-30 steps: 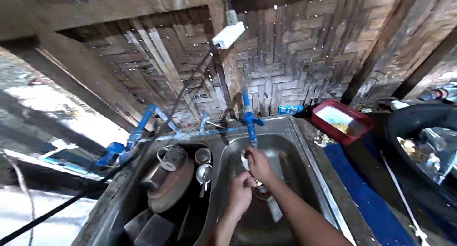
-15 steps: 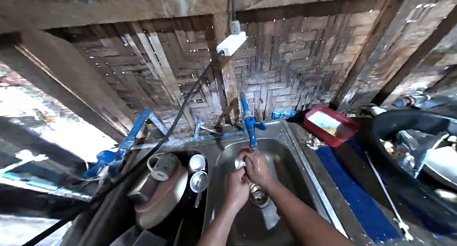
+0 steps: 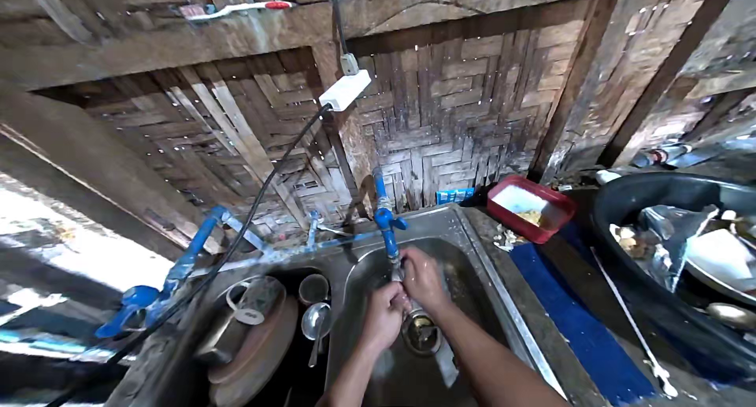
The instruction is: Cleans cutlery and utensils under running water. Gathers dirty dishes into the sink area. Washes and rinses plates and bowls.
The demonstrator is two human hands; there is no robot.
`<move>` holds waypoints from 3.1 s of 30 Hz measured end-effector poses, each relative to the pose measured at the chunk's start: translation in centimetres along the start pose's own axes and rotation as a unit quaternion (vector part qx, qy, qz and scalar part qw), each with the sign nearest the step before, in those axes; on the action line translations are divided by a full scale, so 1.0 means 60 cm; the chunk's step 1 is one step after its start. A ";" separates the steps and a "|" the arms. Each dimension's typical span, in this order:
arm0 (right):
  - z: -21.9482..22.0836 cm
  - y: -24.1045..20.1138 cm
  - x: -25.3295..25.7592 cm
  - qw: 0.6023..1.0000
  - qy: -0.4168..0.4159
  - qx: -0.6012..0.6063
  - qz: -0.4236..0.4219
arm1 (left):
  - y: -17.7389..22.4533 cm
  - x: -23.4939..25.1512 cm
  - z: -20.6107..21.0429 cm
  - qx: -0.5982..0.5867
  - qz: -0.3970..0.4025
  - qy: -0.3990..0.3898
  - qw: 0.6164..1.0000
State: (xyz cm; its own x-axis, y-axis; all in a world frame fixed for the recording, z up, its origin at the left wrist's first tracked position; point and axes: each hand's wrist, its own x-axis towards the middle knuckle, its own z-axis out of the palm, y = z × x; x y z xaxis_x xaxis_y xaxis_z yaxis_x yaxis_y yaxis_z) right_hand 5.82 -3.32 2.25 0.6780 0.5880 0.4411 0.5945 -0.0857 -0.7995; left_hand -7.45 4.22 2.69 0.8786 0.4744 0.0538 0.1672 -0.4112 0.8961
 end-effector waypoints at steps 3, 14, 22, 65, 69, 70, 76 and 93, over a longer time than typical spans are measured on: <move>-0.028 0.037 0.045 0.975 -0.019 0.113 0.192 | -0.002 -0.026 -0.012 -0.069 0.005 -0.003 0.998; -0.050 0.016 -0.044 0.777 -0.116 0.453 0.420 | 0.022 -0.015 -0.023 -0.250 -0.163 0.024 0.954; -0.099 0.013 -0.053 0.906 -0.041 0.331 0.262 | 0.037 -0.005 -0.005 -0.451 -0.364 -0.029 0.814; -0.121 0.062 -0.028 0.968 0.075 0.068 0.228 | 0.082 -0.030 0.003 -0.299 -0.340 0.019 0.891; -0.113 0.031 -0.057 0.940 0.023 0.203 0.272 | 0.068 -0.023 0.001 -0.290 -0.343 0.012 0.893; -0.106 0.024 -0.059 0.930 0.013 0.230 0.287 | 0.070 -0.023 0.004 -0.289 -0.341 0.009 0.895; -0.074 0.007 -0.051 0.963 -0.112 0.120 0.212 | 0.064 -0.026 0.012 -0.278 -0.321 -0.008 0.906; 0.005 -0.069 -0.009 0.933 -0.336 0.085 0.091 | 0.001 -0.062 -0.160 0.277 -0.166 -0.021 0.946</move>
State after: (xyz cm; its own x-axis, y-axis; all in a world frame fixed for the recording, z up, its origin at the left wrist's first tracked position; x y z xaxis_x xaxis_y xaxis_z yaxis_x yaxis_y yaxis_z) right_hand 2.83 -3.04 5.20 0.3025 0.9530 -0.0183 0.3791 -0.1379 -0.9150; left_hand -15.01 9.89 6.76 0.7513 0.6228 -0.2182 0.6361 -0.5954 0.4907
